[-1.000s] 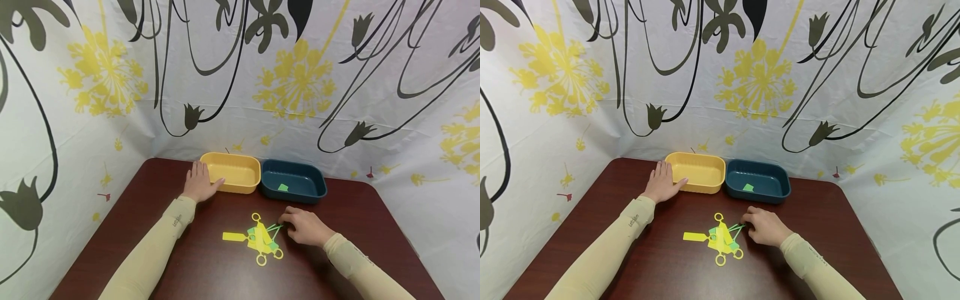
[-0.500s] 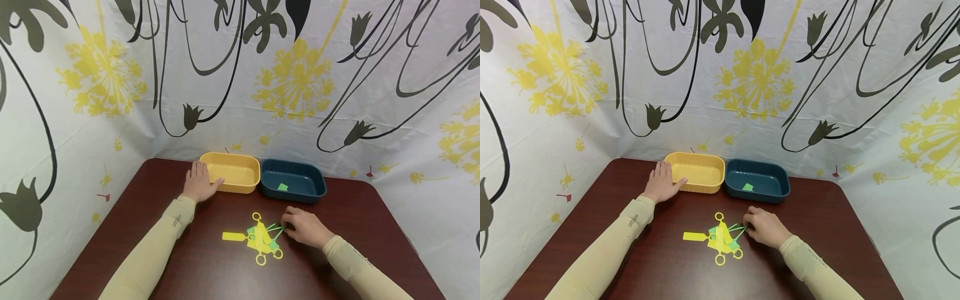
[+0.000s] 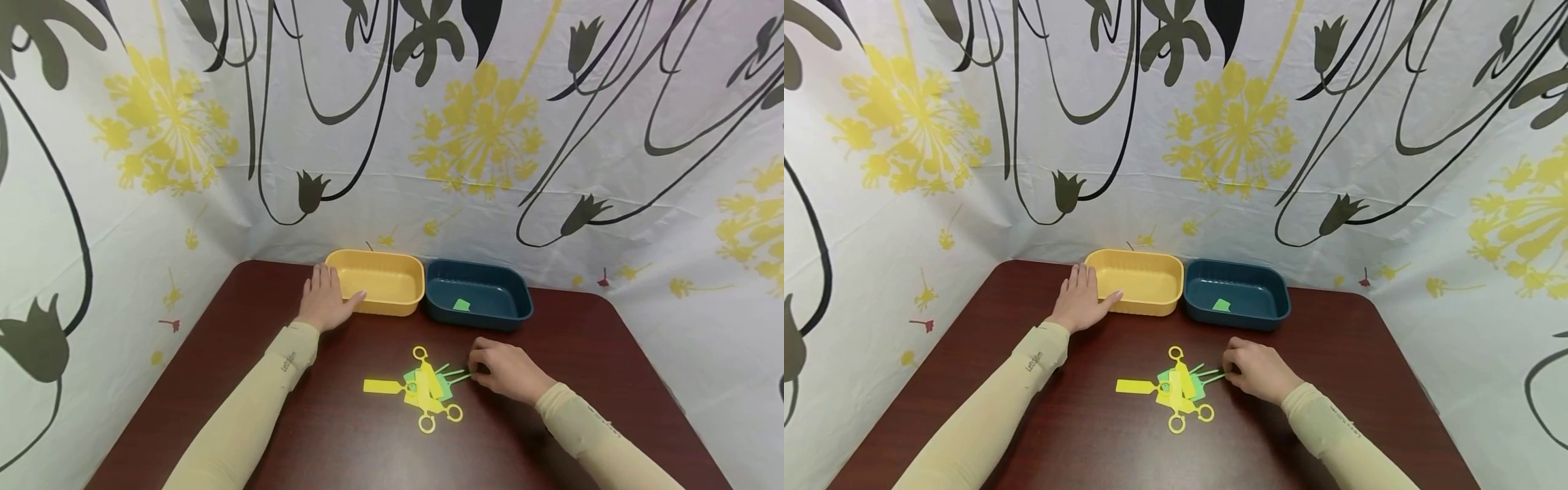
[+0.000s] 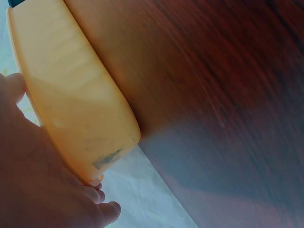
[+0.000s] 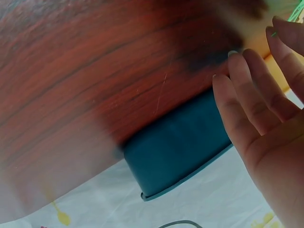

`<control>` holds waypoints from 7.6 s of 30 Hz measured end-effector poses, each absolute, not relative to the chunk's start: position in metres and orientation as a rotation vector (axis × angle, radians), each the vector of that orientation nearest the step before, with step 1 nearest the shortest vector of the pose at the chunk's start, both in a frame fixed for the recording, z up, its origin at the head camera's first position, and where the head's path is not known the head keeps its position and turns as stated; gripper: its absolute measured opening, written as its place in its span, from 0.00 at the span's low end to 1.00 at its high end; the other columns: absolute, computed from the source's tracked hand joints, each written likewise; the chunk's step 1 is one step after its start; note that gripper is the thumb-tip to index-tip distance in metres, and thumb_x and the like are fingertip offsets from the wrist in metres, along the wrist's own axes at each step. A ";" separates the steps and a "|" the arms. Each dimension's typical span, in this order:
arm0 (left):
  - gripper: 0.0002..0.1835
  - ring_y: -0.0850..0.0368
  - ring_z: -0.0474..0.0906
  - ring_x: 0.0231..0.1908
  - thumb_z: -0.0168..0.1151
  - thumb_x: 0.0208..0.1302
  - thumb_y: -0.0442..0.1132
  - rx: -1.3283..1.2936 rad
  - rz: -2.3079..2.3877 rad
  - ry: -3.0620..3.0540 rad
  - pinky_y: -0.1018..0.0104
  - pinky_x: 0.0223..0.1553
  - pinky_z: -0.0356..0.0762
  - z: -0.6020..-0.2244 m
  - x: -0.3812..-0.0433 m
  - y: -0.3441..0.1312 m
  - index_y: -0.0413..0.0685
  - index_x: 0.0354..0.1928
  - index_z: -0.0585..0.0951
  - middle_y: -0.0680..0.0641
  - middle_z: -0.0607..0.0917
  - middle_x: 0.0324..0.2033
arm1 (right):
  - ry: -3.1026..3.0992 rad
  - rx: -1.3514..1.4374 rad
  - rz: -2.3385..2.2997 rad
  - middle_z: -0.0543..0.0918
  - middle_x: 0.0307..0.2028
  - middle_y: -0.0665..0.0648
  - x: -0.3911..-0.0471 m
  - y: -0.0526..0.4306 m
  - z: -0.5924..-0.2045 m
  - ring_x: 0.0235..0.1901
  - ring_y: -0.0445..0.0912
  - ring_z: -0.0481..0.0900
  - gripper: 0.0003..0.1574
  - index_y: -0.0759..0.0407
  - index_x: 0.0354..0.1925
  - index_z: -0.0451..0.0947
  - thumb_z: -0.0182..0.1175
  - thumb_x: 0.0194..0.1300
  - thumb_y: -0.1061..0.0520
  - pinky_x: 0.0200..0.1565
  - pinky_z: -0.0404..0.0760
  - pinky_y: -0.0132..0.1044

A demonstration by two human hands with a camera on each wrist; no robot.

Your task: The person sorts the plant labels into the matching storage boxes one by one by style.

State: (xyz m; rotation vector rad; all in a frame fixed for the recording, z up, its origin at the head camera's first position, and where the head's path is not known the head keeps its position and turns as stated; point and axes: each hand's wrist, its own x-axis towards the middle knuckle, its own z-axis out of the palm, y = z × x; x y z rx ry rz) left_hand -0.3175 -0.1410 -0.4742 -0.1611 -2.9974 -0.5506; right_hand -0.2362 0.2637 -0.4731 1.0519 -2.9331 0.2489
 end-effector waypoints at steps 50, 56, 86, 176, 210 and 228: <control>0.56 0.33 0.37 0.76 0.45 0.68 0.73 -0.175 -0.567 -2.988 0.36 0.72 0.42 -0.476 -0.317 -0.142 0.31 0.77 0.50 0.28 0.45 0.76 | -2.847 0.996 0.398 0.78 0.31 0.37 -0.231 0.265 -0.411 0.30 0.35 0.74 0.13 0.40 0.34 0.82 0.76 0.57 0.55 0.34 0.80 0.31; 0.56 0.34 0.37 0.76 0.45 0.68 0.73 -0.174 -0.569 -2.987 0.37 0.72 0.42 -0.476 -0.318 -0.142 0.31 0.77 0.50 0.28 0.45 0.76 | -2.831 0.977 0.400 0.79 0.31 0.37 -0.233 0.265 -0.406 0.29 0.38 0.76 0.14 0.36 0.33 0.80 0.76 0.58 0.55 0.34 0.80 0.31; 0.56 0.35 0.37 0.77 0.42 0.68 0.75 -0.169 -0.548 -3.001 0.39 0.72 0.42 -0.474 -0.316 -0.143 0.33 0.78 0.48 0.29 0.45 0.76 | -2.709 0.905 0.480 0.78 0.31 0.37 -0.255 0.268 -0.392 0.29 0.35 0.74 0.15 0.39 0.33 0.81 0.72 0.60 0.61 0.33 0.79 0.35; 0.60 0.37 0.35 0.77 0.39 0.66 0.78 -0.149 -0.543 -2.997 0.42 0.73 0.40 -0.485 -0.322 -0.143 0.30 0.78 0.43 0.32 0.44 0.77 | -2.957 0.580 0.524 0.84 0.32 0.49 -0.334 0.275 -0.436 0.29 0.44 0.79 0.03 0.53 0.37 0.86 0.68 0.66 0.56 0.34 0.81 0.47; 0.58 0.34 0.38 0.76 0.43 0.68 0.74 -0.168 -0.527 -2.975 0.39 0.72 0.43 -0.478 -0.318 -0.141 0.28 0.77 0.46 0.30 0.47 0.76 | -3.133 0.518 0.616 0.86 0.35 0.52 -0.357 0.273 -0.445 0.31 0.46 0.80 0.07 0.57 0.36 0.88 0.66 0.68 0.56 0.35 0.80 0.46; 0.60 0.37 0.34 0.77 0.38 0.66 0.78 -0.155 -0.502 -3.005 0.42 0.73 0.42 -0.485 -0.323 -0.144 0.32 0.78 0.42 0.32 0.44 0.77 | -3.157 0.485 0.644 0.87 0.38 0.54 -0.367 0.277 -0.453 0.30 0.45 0.80 0.08 0.57 0.36 0.89 0.66 0.67 0.56 0.34 0.80 0.45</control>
